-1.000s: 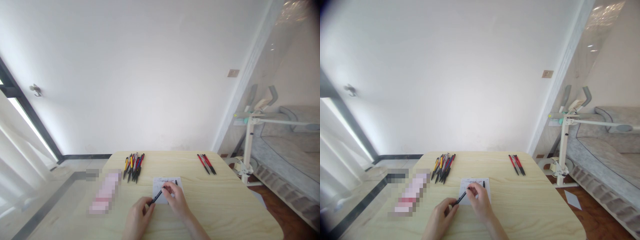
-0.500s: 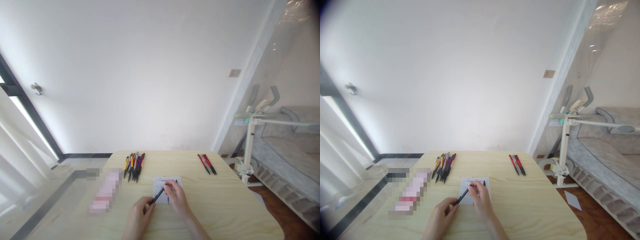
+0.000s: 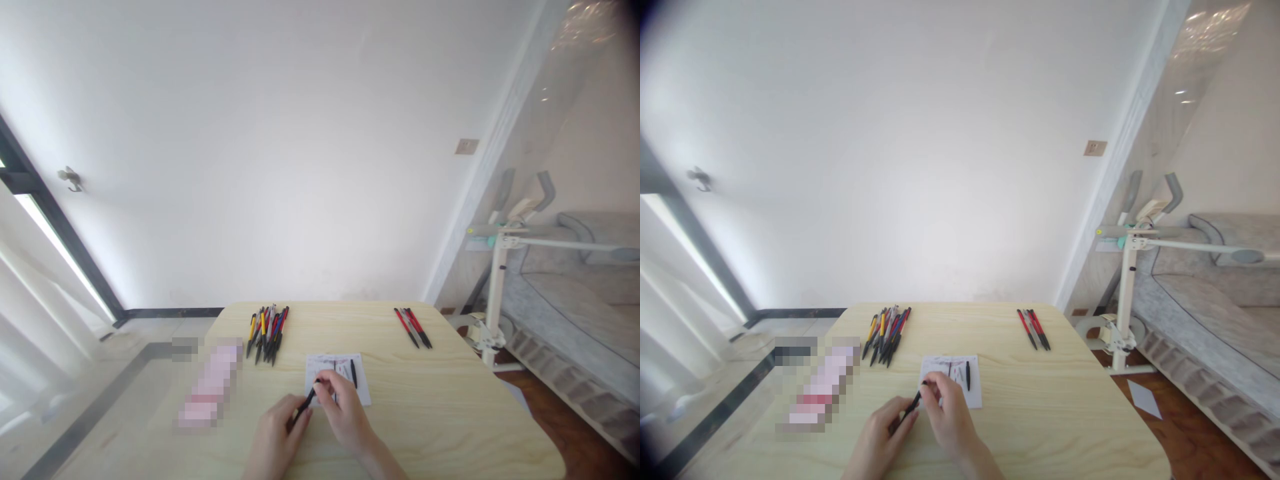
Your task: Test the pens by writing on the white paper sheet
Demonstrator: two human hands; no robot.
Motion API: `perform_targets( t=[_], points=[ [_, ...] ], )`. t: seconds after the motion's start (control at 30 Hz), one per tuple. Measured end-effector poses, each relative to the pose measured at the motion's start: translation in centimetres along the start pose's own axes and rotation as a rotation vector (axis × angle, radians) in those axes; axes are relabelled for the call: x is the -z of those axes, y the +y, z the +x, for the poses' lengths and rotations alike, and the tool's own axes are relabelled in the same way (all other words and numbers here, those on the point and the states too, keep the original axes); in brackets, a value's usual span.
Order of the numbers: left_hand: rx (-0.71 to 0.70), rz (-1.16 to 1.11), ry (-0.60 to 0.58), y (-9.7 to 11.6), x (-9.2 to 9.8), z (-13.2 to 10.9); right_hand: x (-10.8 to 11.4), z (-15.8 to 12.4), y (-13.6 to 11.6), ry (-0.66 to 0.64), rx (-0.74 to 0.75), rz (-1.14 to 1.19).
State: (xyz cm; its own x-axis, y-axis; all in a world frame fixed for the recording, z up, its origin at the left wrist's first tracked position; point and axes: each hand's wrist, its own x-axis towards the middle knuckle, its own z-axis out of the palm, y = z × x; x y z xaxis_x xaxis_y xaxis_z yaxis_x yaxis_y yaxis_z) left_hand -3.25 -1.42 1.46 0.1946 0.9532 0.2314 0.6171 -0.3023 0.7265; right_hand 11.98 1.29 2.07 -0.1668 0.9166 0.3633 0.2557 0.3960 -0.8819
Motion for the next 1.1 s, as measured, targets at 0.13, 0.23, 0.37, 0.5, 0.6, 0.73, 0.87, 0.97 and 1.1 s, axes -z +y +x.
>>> perform_targets(
  t=[0.13, 0.23, 0.37, 0.5, 0.6, 0.73, 0.87, 0.97, 1.1],
  points=[
    [-0.023, 0.002, -0.013, -0.3, -0.1, 0.0, 0.0, 0.0, 0.0, 0.006, -0.018, -0.007],
    [-0.020, -0.010, -0.013, -0.5, -0.2, 0.0, 0.1, 0.0, 0.4, 0.026, -0.064, 0.014],
    [0.014, -0.033, 0.013, -0.5, -0.2, 0.1, 0.7, 0.2, 1.2, 0.129, -0.125, 0.086],
    [0.062, -0.053, 0.032, -0.4, -0.2, 0.1, 2.4, 0.8, 2.1, 0.244, -0.157, 0.142],
    [0.077, -0.056, 0.045, -0.3, -0.1, 0.1, 3.9, 1.0, 3.1, 0.287, -0.182, 0.112],
    [0.086, -0.061, 0.048, -0.1, 0.0, 0.0, 5.0, 0.9, 4.4, 0.312, -0.201, 0.064],
    [0.103, -0.066, 0.042, 0.3, 0.1, 0.0, 5.2, 0.7, 4.7, 0.282, -0.165, -0.016],
    [0.117, -0.074, 0.035, 0.6, 0.3, 0.0, 5.1, 0.6, 3.9, 0.203, -0.129, -0.089],
    [0.127, -0.084, 0.040, 0.7, 0.4, 0.1, 5.1, 0.7, 2.6, 0.066, -0.053, -0.237]
  ],
)
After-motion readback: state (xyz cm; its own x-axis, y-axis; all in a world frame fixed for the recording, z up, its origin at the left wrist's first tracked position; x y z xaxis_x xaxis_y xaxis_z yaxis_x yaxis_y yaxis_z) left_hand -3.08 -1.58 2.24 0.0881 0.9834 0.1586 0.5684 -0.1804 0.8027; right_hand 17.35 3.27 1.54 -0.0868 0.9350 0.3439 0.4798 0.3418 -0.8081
